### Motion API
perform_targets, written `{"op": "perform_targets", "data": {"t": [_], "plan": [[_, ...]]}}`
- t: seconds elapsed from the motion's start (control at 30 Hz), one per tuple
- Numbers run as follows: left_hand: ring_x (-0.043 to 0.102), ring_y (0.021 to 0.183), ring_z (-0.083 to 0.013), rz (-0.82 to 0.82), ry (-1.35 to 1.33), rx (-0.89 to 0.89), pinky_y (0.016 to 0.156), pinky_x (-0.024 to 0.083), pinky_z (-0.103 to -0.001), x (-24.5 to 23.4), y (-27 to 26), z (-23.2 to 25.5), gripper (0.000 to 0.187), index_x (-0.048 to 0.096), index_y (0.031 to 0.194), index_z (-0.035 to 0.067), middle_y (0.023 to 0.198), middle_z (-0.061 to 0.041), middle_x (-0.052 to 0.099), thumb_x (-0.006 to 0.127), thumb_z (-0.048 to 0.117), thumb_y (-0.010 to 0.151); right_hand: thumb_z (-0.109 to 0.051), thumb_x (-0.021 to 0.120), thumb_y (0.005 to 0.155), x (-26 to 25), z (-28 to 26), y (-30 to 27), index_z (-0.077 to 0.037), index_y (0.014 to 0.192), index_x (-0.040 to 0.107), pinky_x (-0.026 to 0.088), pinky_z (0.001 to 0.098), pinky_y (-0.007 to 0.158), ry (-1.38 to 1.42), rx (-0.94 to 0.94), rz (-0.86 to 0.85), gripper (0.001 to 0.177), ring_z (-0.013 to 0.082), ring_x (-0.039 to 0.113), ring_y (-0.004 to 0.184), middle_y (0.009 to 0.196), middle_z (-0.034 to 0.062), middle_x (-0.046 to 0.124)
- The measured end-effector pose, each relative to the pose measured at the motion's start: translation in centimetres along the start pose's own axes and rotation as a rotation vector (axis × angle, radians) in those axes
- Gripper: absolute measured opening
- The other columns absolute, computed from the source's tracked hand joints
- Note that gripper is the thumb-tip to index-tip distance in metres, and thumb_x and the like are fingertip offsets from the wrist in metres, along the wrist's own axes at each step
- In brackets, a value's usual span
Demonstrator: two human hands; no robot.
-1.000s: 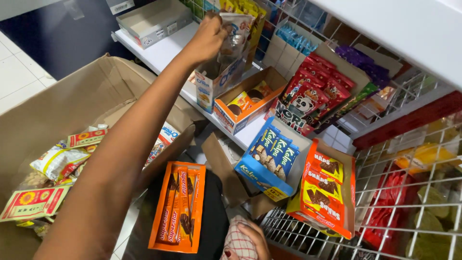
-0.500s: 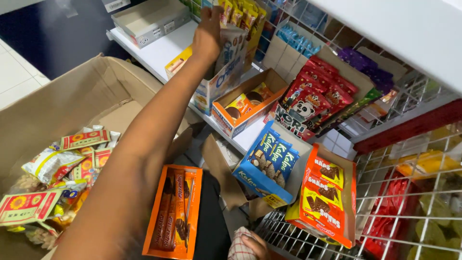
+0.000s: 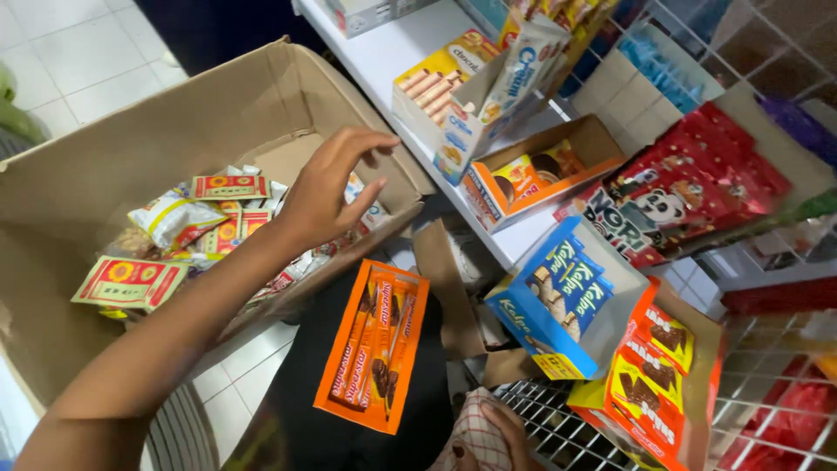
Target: Wiping snack packages with a cloth and organizing them from a large box into a smaller display box.
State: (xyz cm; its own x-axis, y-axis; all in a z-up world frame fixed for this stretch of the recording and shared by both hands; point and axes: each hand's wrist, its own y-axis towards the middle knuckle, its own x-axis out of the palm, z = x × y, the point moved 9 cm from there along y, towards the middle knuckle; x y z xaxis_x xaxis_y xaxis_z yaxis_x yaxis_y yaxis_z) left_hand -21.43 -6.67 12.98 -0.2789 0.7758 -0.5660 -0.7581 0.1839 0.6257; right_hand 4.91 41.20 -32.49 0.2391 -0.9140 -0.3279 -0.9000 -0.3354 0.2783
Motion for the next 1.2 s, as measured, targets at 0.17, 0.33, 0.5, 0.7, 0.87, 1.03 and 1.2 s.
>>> {"op": "perform_targets", "data": {"t": [0.17,0.33,0.5,0.7,0.87,1.03,1.2], "plan": [[0.065,0.105,-0.0314,-0.222,0.19,-0.239,0.096,0.051,-0.044,1.8,-9.1,-15.8,0.032,0.065,0.117,0.008,0.114,-0.012,0.067,0.066,-0.001,0.086,-0.029,0.074,0.091,5.9,-11.9,16.7,-0.001,0.136,0.054,0.051,0.0533,0.109,-0.067,-0.026,0.01,0.056,0.0387,0.066,0.125,0.131,0.0279,0.062],[0.065,0.112,-0.0313,-0.372,0.293,-0.31,0.098,0.052,-0.042,7.4,-15.7,-28.8,0.035,0.071,0.113,0.013,0.117,-0.006,0.07,0.064,-0.004,0.083,-0.036,0.079,0.089,7.7,-9.2,16.4,0.001,0.136,0.054,0.052,0.0529,0.106,-0.1,-0.09,-0.08,0.065,0.0376,0.068,0.119,0.128,0.0258,0.064],[0.061,0.113,-0.0262,-0.484,0.505,-0.128,0.089,0.051,-0.042,13.7,-18.8,-34.3,0.033,0.071,0.115,0.015,0.122,-0.002,0.068,0.061,0.006,0.085,-0.039,0.061,0.1,9.6,-6.2,13.9,-0.007,0.141,0.054,0.048,0.0544,0.109,-0.232,-0.093,-0.365,0.052,0.0394,0.063,0.129,0.139,0.0261,0.06],[0.059,0.109,-0.0185,-0.539,0.741,0.027,0.096,0.045,-0.041,13.9,-18.2,-32.8,0.021,0.069,0.106,0.02,0.109,0.001,0.066,0.06,0.015,0.088,-0.042,0.059,0.101,9.0,-2.9,11.4,-0.016,0.143,0.054,0.048,0.0551,0.113,-0.416,-0.05,-0.434,0.05,0.0367,0.062,0.134,0.141,0.0152,0.063],[0.063,0.109,-0.0216,-0.637,0.78,-0.014,0.097,0.048,-0.041,12.5,-19.0,-33.6,0.014,0.065,0.106,0.018,0.106,-0.002,0.068,0.061,0.019,0.093,-0.041,0.065,0.097,12.3,-7.5,15.1,-0.011,0.144,0.05,0.051,0.056,0.105,-0.073,0.256,-0.638,0.058,0.0419,0.057,0.134,0.148,0.0292,0.047],[0.07,0.102,-0.031,-0.679,0.685,-0.317,0.082,0.055,-0.048,7.5,-17.4,-31.5,0.029,0.062,0.121,0.014,0.11,-0.011,0.071,0.065,0.017,0.092,-0.042,0.068,0.094,12.9,-12.8,17.5,-0.014,0.141,0.056,0.055,0.0541,0.101,-0.079,0.192,-0.499,0.056,0.0389,0.063,0.13,0.145,0.0285,0.054],[0.068,0.108,-0.0344,-0.382,0.182,-0.844,0.089,0.053,-0.046,0.2,-15.0,-24.7,0.059,0.05,0.14,0.016,0.117,-0.018,0.069,0.075,0.027,0.088,-0.025,0.085,0.077,11.2,-24.8,23.3,-0.007,0.131,0.062,0.047,0.0545,0.106,-0.264,0.211,-0.152,0.061,0.042,0.059,0.129,0.134,0.0277,0.058]]}}
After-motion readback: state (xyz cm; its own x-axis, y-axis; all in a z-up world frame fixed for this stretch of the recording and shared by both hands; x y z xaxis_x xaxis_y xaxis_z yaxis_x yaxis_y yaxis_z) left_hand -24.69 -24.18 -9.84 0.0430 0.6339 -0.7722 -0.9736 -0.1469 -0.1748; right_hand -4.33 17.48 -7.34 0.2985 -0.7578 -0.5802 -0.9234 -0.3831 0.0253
